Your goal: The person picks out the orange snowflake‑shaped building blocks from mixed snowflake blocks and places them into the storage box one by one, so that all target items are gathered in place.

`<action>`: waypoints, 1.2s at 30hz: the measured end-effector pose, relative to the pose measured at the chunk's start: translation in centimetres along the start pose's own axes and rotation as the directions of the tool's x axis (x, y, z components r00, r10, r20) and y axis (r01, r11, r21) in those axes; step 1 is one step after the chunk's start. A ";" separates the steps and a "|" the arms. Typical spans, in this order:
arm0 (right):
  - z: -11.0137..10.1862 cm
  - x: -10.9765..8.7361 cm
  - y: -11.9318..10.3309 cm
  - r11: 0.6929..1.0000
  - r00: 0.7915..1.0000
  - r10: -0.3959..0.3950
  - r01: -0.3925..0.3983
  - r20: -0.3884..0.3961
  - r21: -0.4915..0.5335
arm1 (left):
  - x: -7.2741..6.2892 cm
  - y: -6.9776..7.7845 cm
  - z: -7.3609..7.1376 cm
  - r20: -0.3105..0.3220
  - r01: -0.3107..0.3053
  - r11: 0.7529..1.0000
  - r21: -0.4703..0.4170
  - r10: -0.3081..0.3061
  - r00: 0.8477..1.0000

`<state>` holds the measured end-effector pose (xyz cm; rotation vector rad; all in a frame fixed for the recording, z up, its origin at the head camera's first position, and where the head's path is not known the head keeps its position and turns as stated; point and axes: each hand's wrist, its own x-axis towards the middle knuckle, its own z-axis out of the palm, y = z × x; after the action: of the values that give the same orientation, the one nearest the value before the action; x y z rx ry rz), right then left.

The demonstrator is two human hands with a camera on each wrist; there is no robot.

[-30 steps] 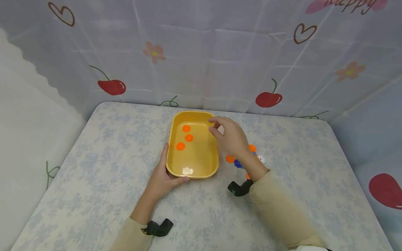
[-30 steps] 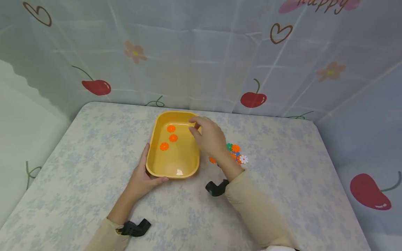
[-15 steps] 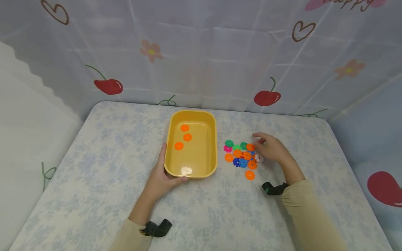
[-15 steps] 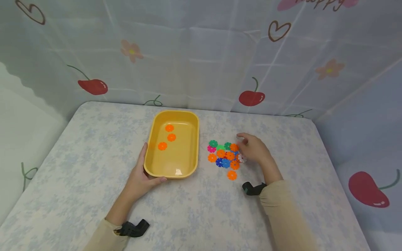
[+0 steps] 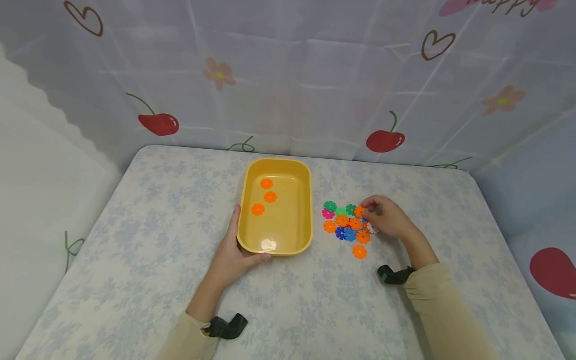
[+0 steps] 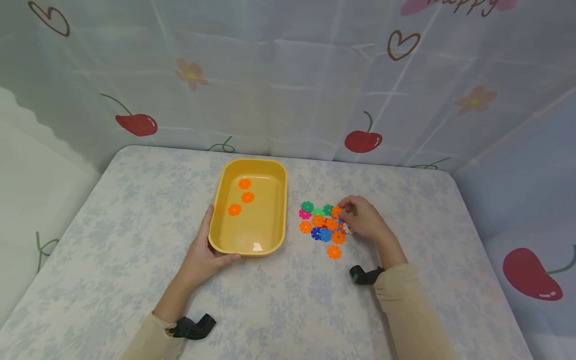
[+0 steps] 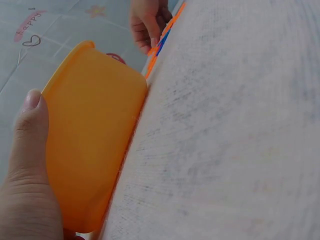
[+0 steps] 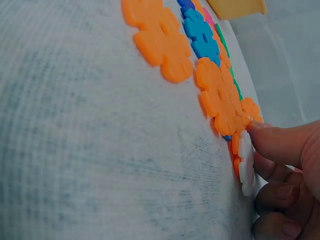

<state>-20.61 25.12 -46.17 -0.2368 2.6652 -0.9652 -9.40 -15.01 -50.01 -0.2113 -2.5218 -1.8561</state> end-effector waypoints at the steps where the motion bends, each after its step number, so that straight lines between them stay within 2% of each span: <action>1: 0.0 0.0 0.0 1.000 1.000 0.003 -0.004 0.010 0.030 | 0.0 0.0 0.0 0.001 0.001 1.000 0.000 -0.001 1.000; 6: -0.3 0.1 -0.2 0.992 1.000 0.005 -0.008 0.024 0.126 | 0.1 0.0 0.0 0.007 -0.003 1.000 -0.004 0.003 1.000; 10: -0.5 0.7 -1.1 0.992 0.999 -0.027 0.031 -0.031 0.121 | 0.2 0.0 0.0 0.006 -0.013 1.000 0.000 0.013 1.000; 14: -0.4 1.5 -3.4 0.989 0.990 -0.092 0.104 -0.111 0.106 | 0.3 0.1 0.1 0.006 -0.015 1.000 -0.004 0.016 1.000; 17: 0.1 2.1 -5.8 0.979 0.980 -0.140 0.159 -0.144 0.130 | 0.3 0.1 0.0 0.006 -0.015 1.000 -0.007 0.015 1.000; 22: 1.7 3.3 -10.3 0.953 0.960 -0.230 0.256 -0.162 0.161 | 0.2 0.2 0.0 0.003 -0.001 1.000 -0.012 0.001 1.000; 27: 4.2 4.5 -14.1 0.930 0.940 -0.305 0.329 -0.155 0.164 | 0.1 0.3 0.0 0.000 0.016 1.000 -0.008 -0.016 1.000; 31: 6.4 5.4 -16.4 0.936 0.940 -0.317 0.331 -0.124 0.119 | 0.2 0.3 0.0 0.001 0.024 1.000 0.005 -0.024 1.000; 36: 8.6 6.3 -18.3 0.950 0.949 -0.306 0.309 -0.076 0.042 | 0.2 0.1 -0.1 0.003 0.023 1.000 0.011 -0.023 1.000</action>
<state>-22.74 4.44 -42.02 -0.6347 2.7109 -1.1528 -9.60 -15.03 -49.85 -0.1860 -2.5465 -1.8512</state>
